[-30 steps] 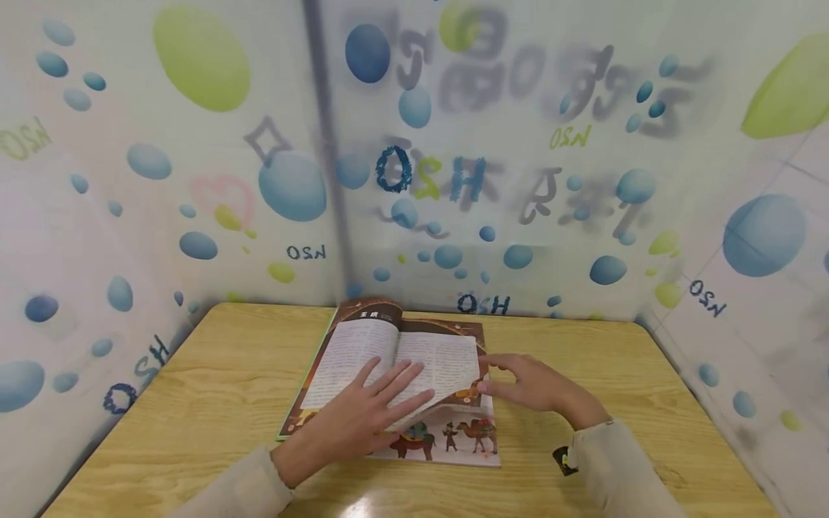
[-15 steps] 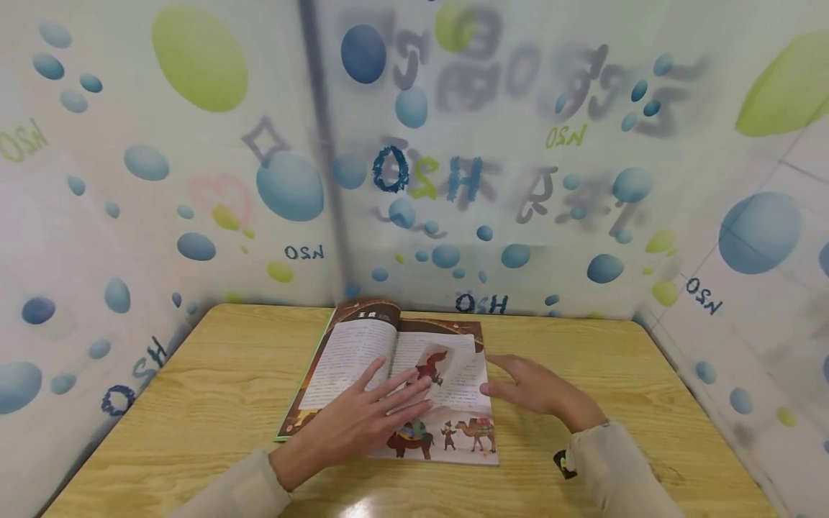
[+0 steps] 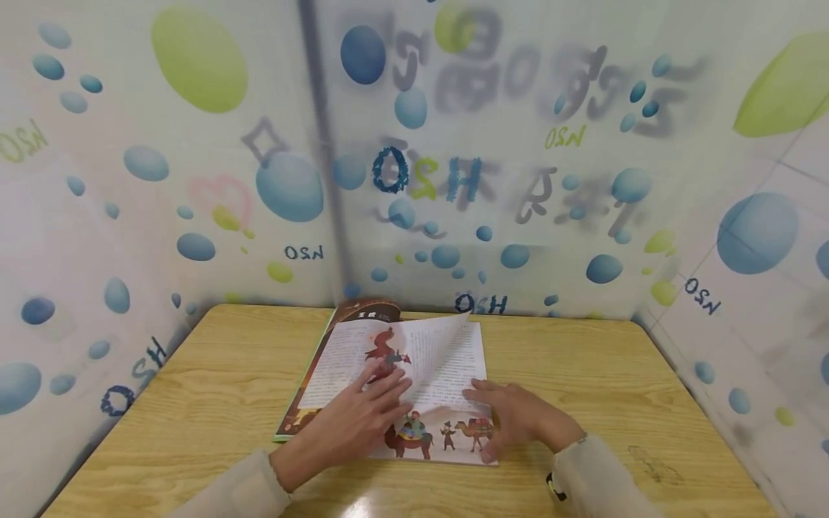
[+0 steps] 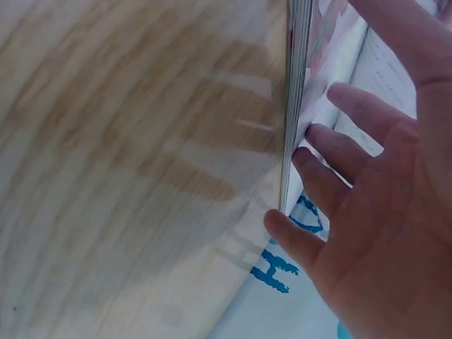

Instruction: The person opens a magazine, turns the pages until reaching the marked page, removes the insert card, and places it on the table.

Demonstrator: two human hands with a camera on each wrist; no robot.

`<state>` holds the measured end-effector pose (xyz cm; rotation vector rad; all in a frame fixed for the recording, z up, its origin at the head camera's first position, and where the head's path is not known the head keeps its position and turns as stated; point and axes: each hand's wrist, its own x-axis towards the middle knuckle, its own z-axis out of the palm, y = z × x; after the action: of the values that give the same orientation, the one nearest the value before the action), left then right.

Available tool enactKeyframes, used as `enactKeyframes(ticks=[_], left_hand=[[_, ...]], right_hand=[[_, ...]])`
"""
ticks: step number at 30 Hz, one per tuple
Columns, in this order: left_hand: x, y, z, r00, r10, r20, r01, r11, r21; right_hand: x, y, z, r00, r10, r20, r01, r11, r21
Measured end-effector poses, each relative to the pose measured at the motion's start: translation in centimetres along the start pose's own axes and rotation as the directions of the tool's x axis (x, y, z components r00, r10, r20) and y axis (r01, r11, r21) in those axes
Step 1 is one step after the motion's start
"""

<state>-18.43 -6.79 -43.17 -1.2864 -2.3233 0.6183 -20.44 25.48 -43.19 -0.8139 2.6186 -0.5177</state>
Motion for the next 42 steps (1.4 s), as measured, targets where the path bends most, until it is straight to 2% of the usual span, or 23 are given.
enactKeyframes(ticks=[4,11,14,20,24,27,29,31,35,37,42], left_hand=[[-0.16,-0.04,0.22,1.000,-0.023,-0.011,0.023,1.000,-0.015],[-0.20,-0.17,0.28,0.996,-0.089,-0.007,0.088,0.991,-0.096],[-0.17,-0.12,0.35,0.991,-0.131,0.014,0.131,0.984,-0.119],[-0.20,-0.08,0.52,0.979,-0.194,0.060,0.199,0.976,-0.088],[-0.35,-0.05,0.53,0.965,-0.234,0.120,0.246,0.965,-0.092],[-0.50,-0.04,0.56,0.949,-0.262,0.175,0.292,0.940,-0.174],[-0.61,-0.03,0.58,0.939,-0.276,0.206,0.323,0.915,-0.244],[-0.70,-0.04,0.60,0.930,-0.289,0.225,0.350,0.884,-0.310],[-0.82,-0.09,0.59,0.919,-0.300,0.256,0.381,0.843,-0.381],[-0.84,-0.12,0.58,0.916,-0.301,0.267,0.389,0.831,-0.398],[-0.85,-0.16,0.65,0.912,-0.300,0.279,0.396,0.822,-0.410]], right_hand=[[-0.02,-0.06,0.17,1.000,0.011,0.024,-0.011,1.000,0.006],[0.20,-0.20,0.18,1.000,0.016,0.023,-0.016,1.000,-0.019],[0.24,-0.19,0.24,1.000,0.017,0.020,-0.017,0.999,-0.028],[0.31,-0.09,0.34,1.000,0.021,0.013,-0.021,0.999,-0.032],[0.32,-0.08,0.33,1.000,0.029,0.012,-0.028,0.999,-0.030],[0.28,-0.03,0.28,1.000,0.015,0.009,-0.015,0.999,-0.032],[0.24,0.03,0.24,1.000,-0.001,0.004,0.001,0.999,-0.036],[0.19,0.02,0.17,1.000,-0.016,-0.003,0.016,0.999,-0.037],[0.11,-0.08,0.09,0.999,-0.030,-0.011,0.029,0.999,-0.045],[0.09,-0.14,0.07,0.999,-0.032,-0.012,0.032,0.998,-0.048],[0.19,0.02,0.08,0.999,-0.042,-0.016,0.041,0.998,-0.054]])
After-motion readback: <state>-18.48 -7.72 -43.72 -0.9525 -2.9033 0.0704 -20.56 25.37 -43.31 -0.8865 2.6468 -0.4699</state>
